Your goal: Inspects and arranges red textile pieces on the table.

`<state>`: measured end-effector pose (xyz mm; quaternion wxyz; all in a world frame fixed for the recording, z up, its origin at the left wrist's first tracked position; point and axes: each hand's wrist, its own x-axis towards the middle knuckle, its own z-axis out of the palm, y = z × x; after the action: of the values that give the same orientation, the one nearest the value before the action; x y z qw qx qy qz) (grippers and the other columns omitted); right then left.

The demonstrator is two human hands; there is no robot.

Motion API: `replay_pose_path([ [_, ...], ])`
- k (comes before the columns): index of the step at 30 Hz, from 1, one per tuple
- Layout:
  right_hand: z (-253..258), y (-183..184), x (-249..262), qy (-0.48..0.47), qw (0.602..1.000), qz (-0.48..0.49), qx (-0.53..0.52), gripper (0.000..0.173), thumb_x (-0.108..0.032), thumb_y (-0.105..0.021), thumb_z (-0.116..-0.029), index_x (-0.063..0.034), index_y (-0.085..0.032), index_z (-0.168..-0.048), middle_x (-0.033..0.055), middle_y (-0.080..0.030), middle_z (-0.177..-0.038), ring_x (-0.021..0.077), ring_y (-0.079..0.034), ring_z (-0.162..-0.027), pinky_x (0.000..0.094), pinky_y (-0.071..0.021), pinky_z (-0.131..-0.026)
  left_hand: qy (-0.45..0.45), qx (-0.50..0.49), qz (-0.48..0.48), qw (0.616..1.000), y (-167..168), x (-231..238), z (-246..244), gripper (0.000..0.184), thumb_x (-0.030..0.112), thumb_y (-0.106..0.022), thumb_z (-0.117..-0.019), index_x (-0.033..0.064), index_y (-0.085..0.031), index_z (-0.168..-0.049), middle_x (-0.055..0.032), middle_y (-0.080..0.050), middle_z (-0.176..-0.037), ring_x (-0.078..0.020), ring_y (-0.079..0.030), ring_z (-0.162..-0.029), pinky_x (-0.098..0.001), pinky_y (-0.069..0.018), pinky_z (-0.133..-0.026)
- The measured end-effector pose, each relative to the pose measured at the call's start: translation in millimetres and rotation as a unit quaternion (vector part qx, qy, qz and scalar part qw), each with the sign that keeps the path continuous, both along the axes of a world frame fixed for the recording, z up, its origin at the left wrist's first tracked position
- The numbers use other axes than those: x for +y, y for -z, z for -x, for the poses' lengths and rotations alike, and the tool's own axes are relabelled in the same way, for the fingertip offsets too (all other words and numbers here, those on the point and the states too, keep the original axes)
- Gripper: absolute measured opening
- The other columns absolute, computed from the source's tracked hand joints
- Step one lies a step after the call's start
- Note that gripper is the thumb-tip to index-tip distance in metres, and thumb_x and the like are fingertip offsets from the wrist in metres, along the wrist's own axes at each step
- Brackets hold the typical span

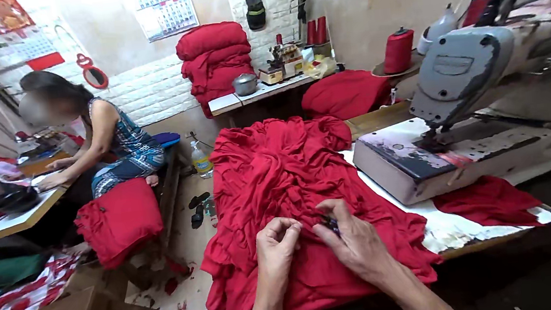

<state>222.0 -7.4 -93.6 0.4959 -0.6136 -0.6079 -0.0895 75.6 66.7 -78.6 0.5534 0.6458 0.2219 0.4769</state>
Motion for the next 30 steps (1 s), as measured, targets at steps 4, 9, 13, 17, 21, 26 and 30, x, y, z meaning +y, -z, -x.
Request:
replay_pose_path([
  [4, -8.4, -3.1, 6.5, 0.021, 0.994, -0.056, -0.096, 0.029, -0.028, -0.054, -0.1016, -0.0025, -0.067, -0.110, 0.0102, -0.072, -0.092, 0.0225, -0.071, -0.078, 0.0362, -0.0567, -0.063, 0.008, -0.006, -0.013, 1.000, 4.1, 0.6, 1.5, 0.011, 0.000, -0.058, -0.0942, -0.0013, -0.070, -0.094, 0.0037, -0.066, -0.076, 0.0006, -0.058, -0.062, -0.0162, -0.0489, -0.056],
  [9, -11.5, -11.6, 13.4, -0.017, 0.980, -0.081, -0.182, 0.020, -0.021, -0.061, -0.0961, -0.0072, -0.076, -0.097, 0.0104, -0.070, -0.085, 0.0257, -0.069, -0.072, 0.0383, -0.0540, -0.060, 0.015, 0.001, -0.011, 1.000, 2.7, 0.4, 1.0, 0.010, 0.000, -0.059, -0.0947, -0.0005, -0.069, -0.093, 0.0039, -0.065, -0.076, 0.0008, -0.056, -0.061, -0.0165, -0.0481, -0.056],
  [13, -10.6, -13.0, 19.5, -0.029, 0.975, -0.085, -0.205, 0.019, -0.015, -0.060, -0.0963, -0.0076, -0.076, -0.094, 0.0103, -0.070, -0.082, 0.0264, -0.068, -0.069, 0.0390, -0.0525, -0.057, 0.017, -0.002, -0.026, 1.000, 5.4, 2.0, -1.7, 0.010, 0.001, -0.061, -0.0942, -0.0013, -0.070, -0.094, 0.0031, -0.066, -0.078, 0.0002, -0.058, -0.063, -0.0168, -0.0495, -0.057],
  [17, -12.1, -9.9, 17.1, -0.037, 0.984, -0.086, -0.150, 0.022, -0.020, -0.059, -0.0996, -0.0069, -0.076, -0.097, 0.0086, -0.071, -0.085, 0.0218, -0.068, -0.072, 0.0353, -0.0529, -0.059, 0.035, 0.004, -0.027, 0.999, 1.9, -1.7, 6.9, 0.009, 0.001, -0.060, -0.0941, 0.0004, -0.069, -0.093, 0.0047, -0.066, -0.076, 0.0015, -0.056, -0.060, -0.0158, -0.0477, -0.054],
  [21, -32.2, -12.4, 1.6, -0.009, 0.997, -0.071, 0.021, 0.035, -0.030, -0.069, -0.0951, -0.0007, -0.067, -0.114, 0.0083, -0.068, -0.087, 0.0148, -0.063, -0.070, 0.0322, -0.0539, -0.062, 0.065, 0.049, -0.081, 0.993, -4.7, -6.0, 59.7, 0.007, 0.008, -0.066, -0.0938, 0.0061, -0.073, -0.095, 0.0044, -0.068, -0.085, 0.0003, -0.059, -0.062, -0.0168, -0.0514, -0.055],
  [26, -86.4, -5.6, -16.8, 0.063, 0.986, -0.083, 0.127, 0.021, -0.023, -0.061, -0.1005, -0.0031, -0.067, -0.098, -0.0009, -0.061, -0.078, -0.0002, -0.053, -0.065, 0.0163, -0.0456, -0.061, -0.073, 0.327, -0.118, 0.935, -7.4, -9.4, 175.8, 0.022, 0.012, -0.065, -0.0930, 0.0029, -0.075, -0.110, -0.0076, -0.073, -0.101, -0.0135, -0.070, -0.081, -0.0320, -0.0602, -0.072],
  [30, -99.7, 1.0, -20.4, 0.075, 0.978, -0.082, 0.179, 0.020, -0.025, -0.062, -0.1002, -0.0064, -0.067, -0.095, -0.0055, -0.057, -0.076, -0.0039, -0.050, -0.064, 0.0131, -0.0415, -0.060, -0.217, 0.394, -0.146, 0.881, -41.5, -20.9, 172.9, 0.041, 0.017, -0.058, -0.1012, -0.0075, -0.059, -0.134, -0.0236, -0.071, -0.111, -0.0308, -0.071, -0.092, -0.0505, -0.0576, -0.081],
])
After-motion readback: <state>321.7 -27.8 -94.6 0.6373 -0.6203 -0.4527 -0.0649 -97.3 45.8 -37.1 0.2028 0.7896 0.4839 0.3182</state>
